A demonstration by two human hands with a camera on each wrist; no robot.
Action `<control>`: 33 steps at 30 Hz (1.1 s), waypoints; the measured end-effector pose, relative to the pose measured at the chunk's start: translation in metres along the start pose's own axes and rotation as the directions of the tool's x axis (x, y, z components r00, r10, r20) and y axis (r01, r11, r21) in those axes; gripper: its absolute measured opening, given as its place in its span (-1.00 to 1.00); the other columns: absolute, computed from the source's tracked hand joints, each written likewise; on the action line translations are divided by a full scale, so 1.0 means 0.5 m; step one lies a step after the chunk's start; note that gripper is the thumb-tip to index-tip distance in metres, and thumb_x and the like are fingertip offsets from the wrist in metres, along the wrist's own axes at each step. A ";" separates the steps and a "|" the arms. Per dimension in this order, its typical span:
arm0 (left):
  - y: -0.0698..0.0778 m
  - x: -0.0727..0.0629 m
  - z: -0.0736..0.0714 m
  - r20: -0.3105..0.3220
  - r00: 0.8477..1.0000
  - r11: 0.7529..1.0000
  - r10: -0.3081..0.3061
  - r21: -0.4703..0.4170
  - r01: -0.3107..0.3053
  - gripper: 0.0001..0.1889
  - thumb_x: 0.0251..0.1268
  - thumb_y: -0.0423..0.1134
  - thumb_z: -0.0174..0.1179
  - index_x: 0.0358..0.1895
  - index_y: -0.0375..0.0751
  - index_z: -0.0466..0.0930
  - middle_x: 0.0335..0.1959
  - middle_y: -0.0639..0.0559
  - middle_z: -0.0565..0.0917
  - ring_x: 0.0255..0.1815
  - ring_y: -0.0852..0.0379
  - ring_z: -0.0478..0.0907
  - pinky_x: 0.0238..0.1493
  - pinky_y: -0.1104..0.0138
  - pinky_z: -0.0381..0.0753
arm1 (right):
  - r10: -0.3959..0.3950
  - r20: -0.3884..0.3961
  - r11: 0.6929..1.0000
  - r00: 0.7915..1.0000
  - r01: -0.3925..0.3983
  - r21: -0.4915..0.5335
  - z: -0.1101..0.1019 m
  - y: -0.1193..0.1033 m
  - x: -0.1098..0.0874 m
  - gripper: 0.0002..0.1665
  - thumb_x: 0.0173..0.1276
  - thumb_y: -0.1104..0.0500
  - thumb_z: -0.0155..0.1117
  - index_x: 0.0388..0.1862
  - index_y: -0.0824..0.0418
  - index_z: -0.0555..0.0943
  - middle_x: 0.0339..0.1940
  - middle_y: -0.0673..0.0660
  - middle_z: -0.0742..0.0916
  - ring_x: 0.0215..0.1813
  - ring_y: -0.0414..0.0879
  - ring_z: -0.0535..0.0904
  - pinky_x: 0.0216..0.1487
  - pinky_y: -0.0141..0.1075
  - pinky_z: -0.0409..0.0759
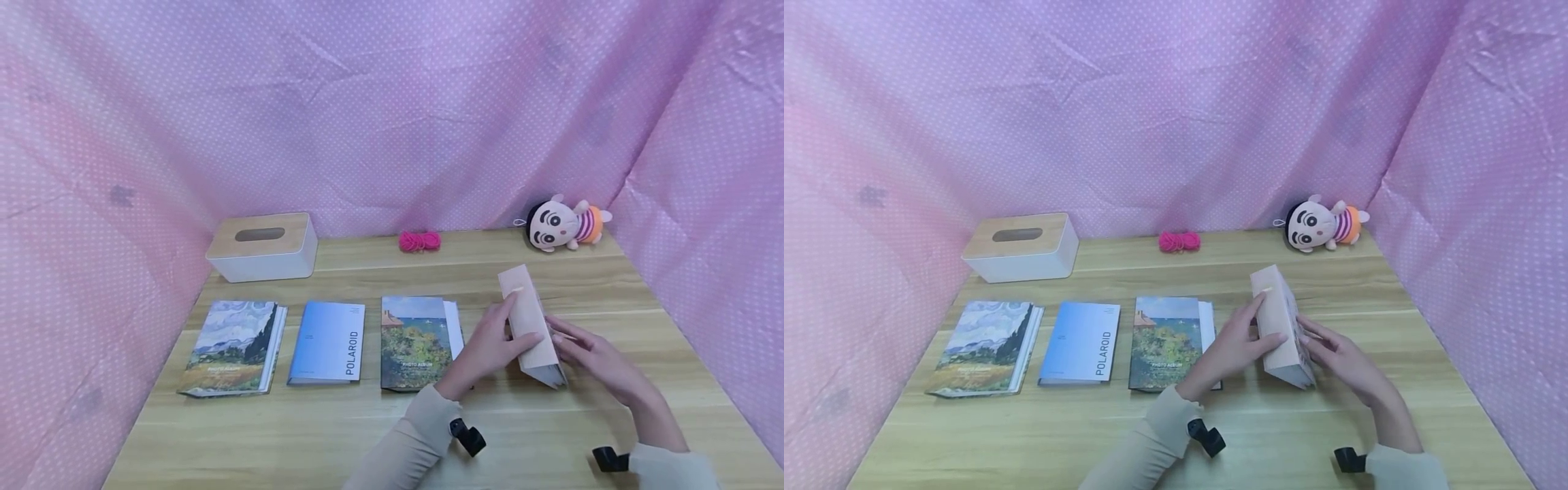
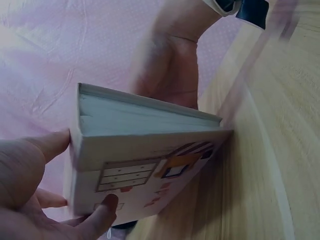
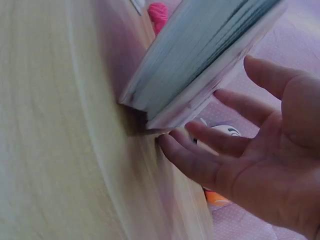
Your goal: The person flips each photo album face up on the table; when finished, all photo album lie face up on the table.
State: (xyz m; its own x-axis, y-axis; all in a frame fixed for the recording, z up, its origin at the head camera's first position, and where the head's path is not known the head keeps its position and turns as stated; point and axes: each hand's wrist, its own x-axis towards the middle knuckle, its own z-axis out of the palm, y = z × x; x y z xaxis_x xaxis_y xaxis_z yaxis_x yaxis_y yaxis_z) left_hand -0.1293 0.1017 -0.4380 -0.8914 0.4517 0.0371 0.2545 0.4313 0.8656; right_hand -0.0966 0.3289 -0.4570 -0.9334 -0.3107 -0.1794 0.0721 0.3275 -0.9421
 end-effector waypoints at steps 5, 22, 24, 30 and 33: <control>-0.013 -0.008 -0.017 0.004 0.998 0.998 -0.063 0.022 0.062 -0.16 0.21 0.26 0.16 0.51 0.23 -0.02 0.33 -0.02 0.37 0.16 0.19 0.43 -0.01 0.37 0.55 | 0.083 -0.024 0.989 0.996 -0.085 -0.122 0.007 -0.002 0.006 -0.27 0.51 -0.07 -0.02 0.51 0.23 0.12 0.47 0.45 0.20 0.38 0.02 0.33 0.05 -0.53 0.50; -0.038 -0.030 -0.024 0.075 0.964 0.966 -0.256 0.042 0.254 -0.15 0.19 0.24 0.20 0.51 0.20 0.01 0.21 -0.08 0.38 -0.14 0.26 0.41 -0.26 0.42 0.49 | 0.137 -0.077 0.940 0.988 -0.154 -0.304 0.015 -0.003 0.019 -0.05 0.39 -0.17 0.13 0.51 0.35 0.05 0.42 0.52 0.24 0.34 0.45 0.26 0.20 0.23 0.39; -0.041 -0.031 -0.021 0.068 0.963 0.965 -0.261 0.048 0.258 -0.16 0.22 0.22 0.18 0.51 0.17 0.02 0.24 -0.08 0.37 -0.09 0.24 0.43 -0.23 0.41 0.49 | 0.132 -0.082 0.935 0.988 -0.152 -0.321 0.015 -0.002 0.020 -0.04 0.38 -0.18 0.15 0.50 0.35 0.06 0.41 0.51 0.26 0.32 0.42 0.30 0.17 0.17 0.43; -0.046 -0.029 -0.012 0.058 0.958 0.958 -0.281 0.082 0.276 -0.21 0.27 0.19 0.14 0.51 0.11 0.04 0.29 -0.10 0.38 0.08 0.17 0.45 -0.06 0.34 0.53 | 0.098 -0.082 0.929 0.992 -0.121 -0.350 0.014 0.003 0.020 -0.06 0.38 -0.14 0.17 0.49 0.37 0.08 0.41 0.50 0.28 0.26 0.37 0.39 0.05 -0.12 0.52; -0.045 -0.028 -0.008 0.059 0.952 0.952 -0.299 0.084 0.294 -0.23 0.28 0.18 0.14 0.50 0.13 0.06 0.30 -0.07 0.39 0.15 0.14 0.45 0.03 0.30 0.53 | 0.082 -0.082 0.925 0.993 -0.107 -0.364 0.012 0.006 0.019 -0.07 0.38 -0.13 0.18 0.49 0.37 0.08 0.42 0.50 0.26 0.27 0.40 0.36 0.08 -0.06 0.51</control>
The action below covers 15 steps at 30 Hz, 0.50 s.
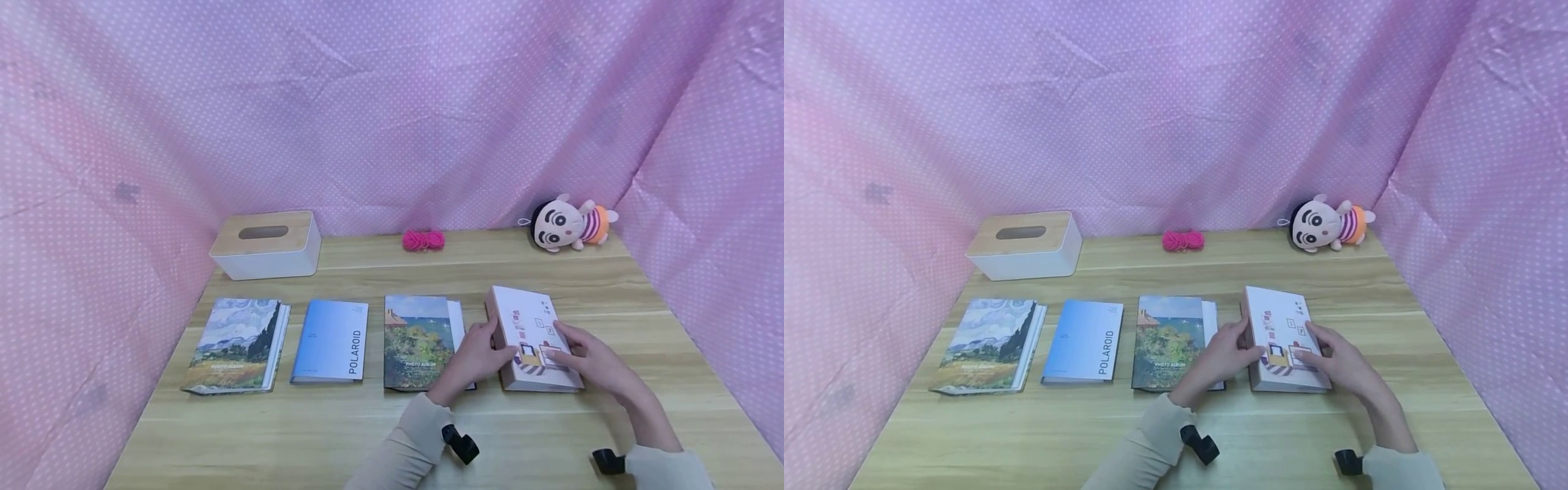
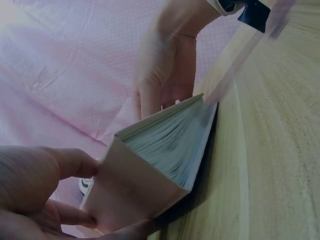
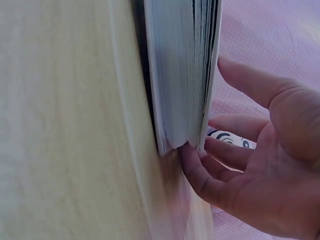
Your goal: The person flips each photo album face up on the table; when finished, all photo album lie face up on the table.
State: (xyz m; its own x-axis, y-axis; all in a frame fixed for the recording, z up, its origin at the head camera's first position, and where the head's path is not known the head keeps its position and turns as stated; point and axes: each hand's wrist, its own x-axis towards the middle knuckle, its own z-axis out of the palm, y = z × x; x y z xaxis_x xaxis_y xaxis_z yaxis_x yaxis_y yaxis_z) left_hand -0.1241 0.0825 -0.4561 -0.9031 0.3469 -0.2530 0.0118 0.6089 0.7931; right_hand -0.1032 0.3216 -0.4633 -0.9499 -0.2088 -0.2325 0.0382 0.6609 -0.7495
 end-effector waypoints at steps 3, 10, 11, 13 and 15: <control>0.001 0.001 0.003 -0.004 1.000 1.000 -0.006 0.004 0.006 -0.27 0.29 0.13 0.15 0.48 0.14 0.12 0.30 -0.03 0.40 0.15 0.14 0.45 0.03 0.30 0.54 | -0.009 -0.008 1.000 1.000 0.009 -0.020 0.000 0.002 -0.001 -0.06 0.37 -0.13 0.18 0.49 0.37 0.09 0.43 0.50 0.24 0.30 0.43 0.31 0.18 0.15 0.43; -0.003 0.003 0.005 -0.010 1.000 1.000 0.005 0.016 -0.004 -0.31 0.31 0.04 0.16 0.48 0.14 0.13 0.22 0.01 0.46 0.03 0.20 0.46 -0.11 0.35 0.52 | -0.036 -0.025 0.997 0.999 0.034 -0.063 0.005 -0.004 -0.001 -0.07 0.35 -0.10 0.22 0.48 0.38 0.11 0.41 0.52 0.25 0.33 0.48 0.24 0.19 0.31 0.29; -0.006 0.004 0.005 -0.009 1.000 1.000 0.009 0.006 -0.009 -0.30 0.32 0.02 0.16 0.48 0.13 0.12 0.22 0.01 0.47 0.04 0.20 0.46 -0.10 0.35 0.52 | -0.041 -0.027 0.997 0.999 0.039 -0.070 0.006 -0.005 -0.001 -0.07 0.35 -0.10 0.22 0.48 0.38 0.11 0.41 0.52 0.25 0.34 0.48 0.21 0.21 0.32 0.26; -0.012 0.006 0.005 -0.001 1.000 0.999 0.023 -0.035 -0.023 -0.31 0.33 -0.03 0.16 0.48 0.13 0.11 0.11 0.04 0.51 -0.07 0.23 0.48 -0.20 0.37 0.52 | -0.049 -0.033 0.995 0.998 0.046 -0.090 0.008 -0.006 -0.001 -0.07 0.35 -0.13 0.21 0.47 0.37 0.12 0.41 0.51 0.26 0.36 0.49 0.18 0.22 0.34 0.23; -0.017 0.007 0.005 0.006 1.000 0.995 0.030 -0.096 -0.030 -0.36 0.33 -0.09 0.17 0.45 0.13 0.18 -0.04 0.09 0.54 -0.18 0.25 0.49 -0.30 0.38 0.53 | -0.061 -0.038 0.993 0.997 0.056 -0.105 0.011 -0.008 0.000 -0.07 0.35 -0.14 0.20 0.47 0.38 0.14 0.40 0.52 0.27 0.36 0.50 0.15 0.23 0.35 0.20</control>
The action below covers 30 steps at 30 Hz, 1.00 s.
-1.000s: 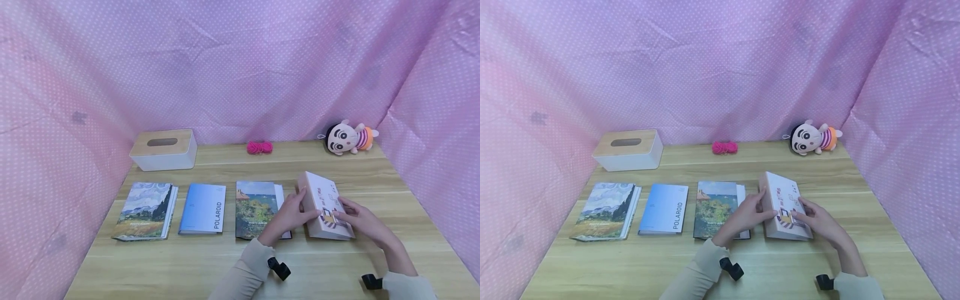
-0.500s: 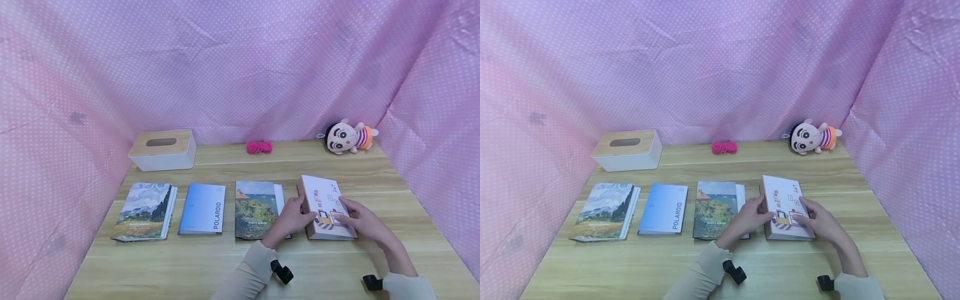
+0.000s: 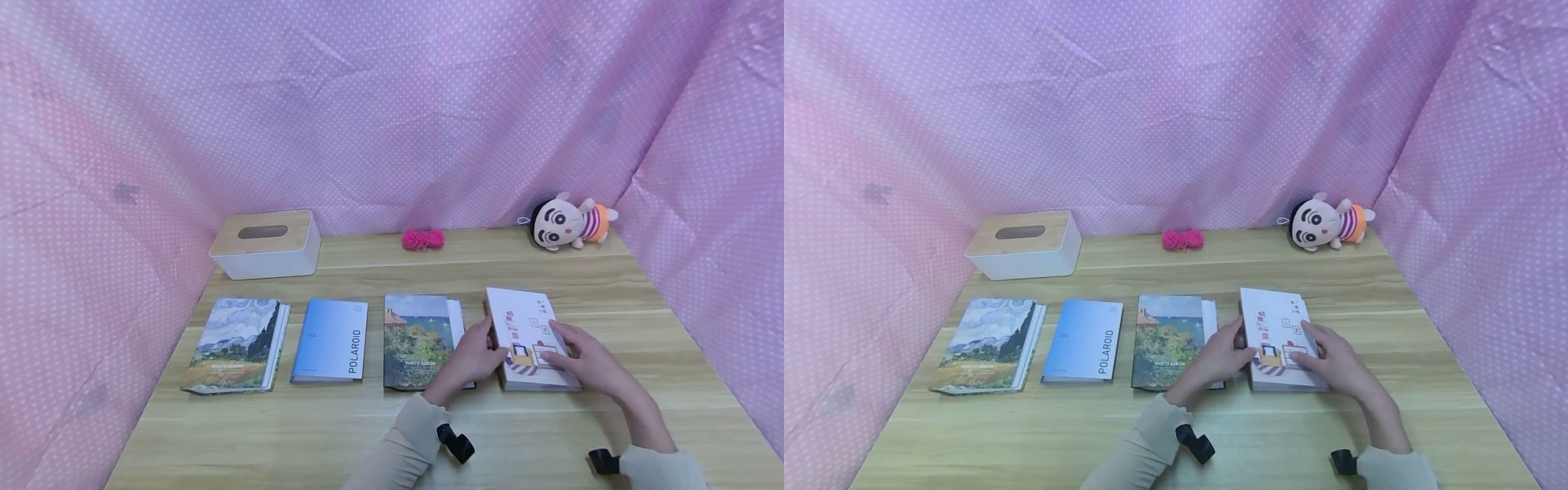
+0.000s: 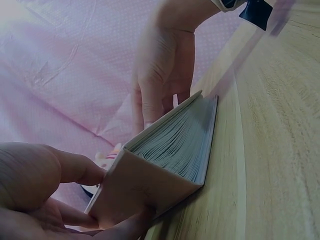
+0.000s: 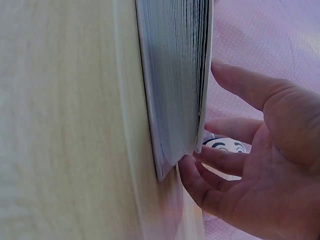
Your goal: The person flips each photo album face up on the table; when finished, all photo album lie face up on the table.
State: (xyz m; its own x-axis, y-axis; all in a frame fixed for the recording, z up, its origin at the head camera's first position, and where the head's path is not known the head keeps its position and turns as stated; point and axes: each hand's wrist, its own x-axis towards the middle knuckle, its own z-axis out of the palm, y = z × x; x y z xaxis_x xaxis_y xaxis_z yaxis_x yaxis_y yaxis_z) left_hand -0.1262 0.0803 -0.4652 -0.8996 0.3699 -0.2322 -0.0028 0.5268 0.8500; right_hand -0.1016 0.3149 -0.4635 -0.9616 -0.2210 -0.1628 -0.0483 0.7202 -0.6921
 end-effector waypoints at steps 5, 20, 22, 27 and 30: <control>-0.007 -0.004 -0.005 0.019 1.000 0.986 -0.013 -0.164 0.016 -0.49 0.34 -0.19 0.18 0.33 0.14 0.33 -0.20 0.18 0.55 -0.29 0.29 0.49 -0.37 0.38 0.53 | -0.001 -0.012 0.998 1.000 0.001 -0.055 0.005 -0.011 -0.003 -0.08 0.35 -0.17 0.19 0.47 0.35 0.16 0.37 0.54 0.30 0.33 0.51 0.19 0.20 0.36 0.25; -0.009 -0.012 -0.009 -0.008 0.999 0.975 -0.046 -0.217 0.043 -0.46 0.34 -0.27 0.14 0.37 0.04 0.28 0.05 0.12 0.56 -0.06 0.26 0.51 -0.17 0.39 0.52 | -0.003 -0.031 0.996 1.000 0.000 -0.086 0.009 -0.025 -0.003 -0.08 0.33 -0.16 0.23 0.45 0.35 0.19 0.35 0.55 0.31 0.32 0.53 0.17 0.18 0.38 0.23; -0.008 -0.012 -0.010 -0.011 0.999 0.975 -0.049 -0.219 0.046 -0.46 0.34 -0.27 0.14 0.37 0.03 0.28 0.03 0.12 0.57 -0.08 0.27 0.51 -0.19 0.39 0.51 | 0.000 -0.028 0.996 1.000 -0.002 -0.085 0.009 -0.026 -0.002 -0.08 0.33 -0.16 0.22 0.46 0.35 0.19 0.36 0.55 0.30 0.33 0.53 0.16 0.18 0.39 0.22; -0.005 -0.012 -0.014 -0.057 0.997 0.986 -0.051 -0.161 0.041 -0.50 0.33 -0.18 0.16 0.32 -0.05 0.32 0.03 0.05 0.55 -0.04 0.19 0.54 -0.15 0.37 0.55 | 0.016 -0.008 0.996 1.000 -0.016 -0.089 0.005 -0.027 0.000 -0.07 0.36 -0.21 0.15 0.47 0.35 0.16 0.37 0.55 0.28 0.32 0.52 0.20 0.19 0.36 0.27; 0.002 -0.017 -0.026 -0.102 0.994 0.998 -0.037 -0.048 0.032 -0.45 0.34 -0.10 0.14 0.35 -0.12 0.28 0.13 -0.05 0.50 0.06 0.09 0.51 -0.03 0.29 0.57 | 0.015 -0.009 0.994 1.000 -0.016 -0.104 -0.004 -0.030 0.000 -0.09 0.39 -0.20 0.11 0.45 0.39 0.17 0.37 0.55 0.26 0.29 0.51 0.26 0.16 0.34 0.31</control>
State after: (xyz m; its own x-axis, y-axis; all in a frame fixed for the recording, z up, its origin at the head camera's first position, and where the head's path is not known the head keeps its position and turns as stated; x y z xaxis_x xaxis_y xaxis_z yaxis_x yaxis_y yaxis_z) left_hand -0.1243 0.0675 -0.4561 -0.9386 0.2707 -0.2139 -0.0524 0.5008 0.8640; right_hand -0.1013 0.3053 -0.4517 -0.9646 -0.2039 -0.1670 -0.0605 0.7881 -0.6126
